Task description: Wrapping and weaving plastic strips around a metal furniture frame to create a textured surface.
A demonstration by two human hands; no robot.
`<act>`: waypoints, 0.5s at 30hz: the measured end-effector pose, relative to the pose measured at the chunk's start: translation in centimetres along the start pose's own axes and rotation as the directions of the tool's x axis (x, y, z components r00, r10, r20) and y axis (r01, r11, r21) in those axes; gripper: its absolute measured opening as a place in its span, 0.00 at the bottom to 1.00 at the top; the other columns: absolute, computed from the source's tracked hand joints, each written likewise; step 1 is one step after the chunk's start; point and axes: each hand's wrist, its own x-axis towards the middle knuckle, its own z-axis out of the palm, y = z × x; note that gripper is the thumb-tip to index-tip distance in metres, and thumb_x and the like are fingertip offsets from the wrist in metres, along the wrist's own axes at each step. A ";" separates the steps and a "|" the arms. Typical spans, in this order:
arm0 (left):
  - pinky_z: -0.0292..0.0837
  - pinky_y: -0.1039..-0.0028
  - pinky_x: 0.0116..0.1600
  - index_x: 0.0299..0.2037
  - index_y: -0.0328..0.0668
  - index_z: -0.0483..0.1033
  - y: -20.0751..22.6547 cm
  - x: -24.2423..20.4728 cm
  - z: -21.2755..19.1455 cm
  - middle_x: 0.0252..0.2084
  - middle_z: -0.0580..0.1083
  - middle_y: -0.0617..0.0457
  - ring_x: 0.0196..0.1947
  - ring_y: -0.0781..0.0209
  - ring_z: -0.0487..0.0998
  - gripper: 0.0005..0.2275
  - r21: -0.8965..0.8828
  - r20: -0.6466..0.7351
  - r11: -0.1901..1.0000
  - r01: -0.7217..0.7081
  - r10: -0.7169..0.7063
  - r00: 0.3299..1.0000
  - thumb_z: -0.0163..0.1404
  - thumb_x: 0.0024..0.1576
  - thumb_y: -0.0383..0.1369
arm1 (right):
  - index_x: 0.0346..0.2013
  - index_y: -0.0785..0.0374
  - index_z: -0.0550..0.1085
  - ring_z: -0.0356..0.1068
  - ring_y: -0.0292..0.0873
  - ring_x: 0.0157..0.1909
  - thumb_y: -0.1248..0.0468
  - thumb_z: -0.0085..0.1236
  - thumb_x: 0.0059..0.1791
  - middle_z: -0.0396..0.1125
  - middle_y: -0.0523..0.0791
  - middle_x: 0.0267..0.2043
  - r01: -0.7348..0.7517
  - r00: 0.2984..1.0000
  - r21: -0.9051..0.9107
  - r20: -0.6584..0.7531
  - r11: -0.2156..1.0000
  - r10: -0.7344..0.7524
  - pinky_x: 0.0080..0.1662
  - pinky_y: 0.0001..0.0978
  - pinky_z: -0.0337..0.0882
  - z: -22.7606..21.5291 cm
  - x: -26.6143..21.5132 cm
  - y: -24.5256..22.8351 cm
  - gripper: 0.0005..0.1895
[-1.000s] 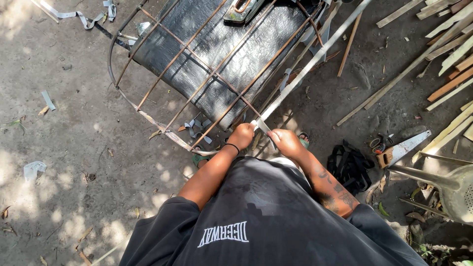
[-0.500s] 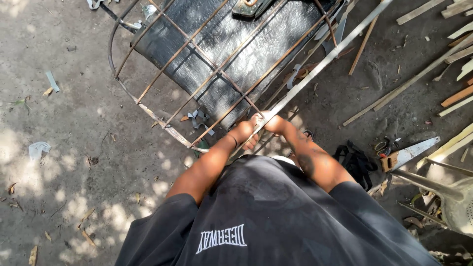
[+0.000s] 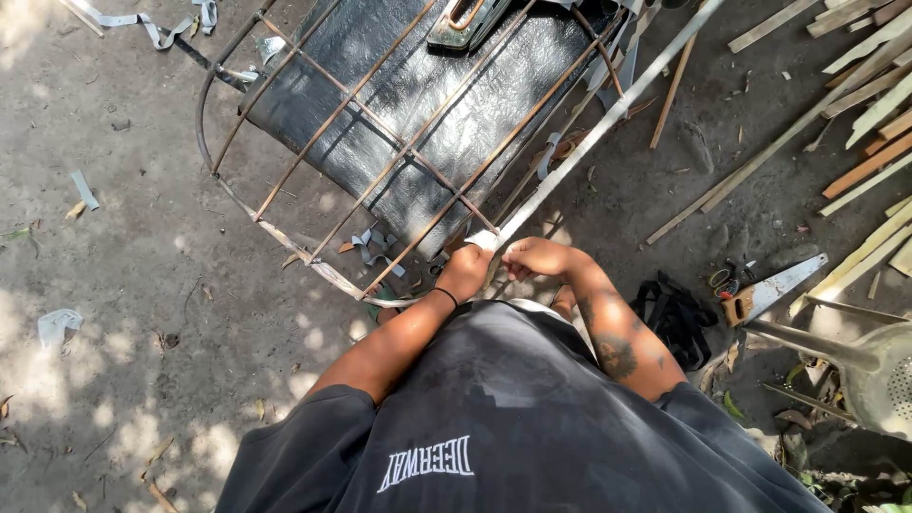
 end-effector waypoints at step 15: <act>0.80 0.65 0.24 0.56 0.53 0.77 -1.3 -1.9 2.8 0.41 0.75 0.52 0.23 0.51 0.80 0.14 0.823 -0.123 0.485 -0.295 0.659 0.742 0.49 0.61 0.33 | 0.16 0.63 0.79 0.71 0.40 0.19 0.41 0.64 0.42 0.70 0.46 0.15 0.054 0.940 -0.071 -0.334 0.996 -0.075 0.28 0.29 0.70 0.7 1.2 -0.8 0.27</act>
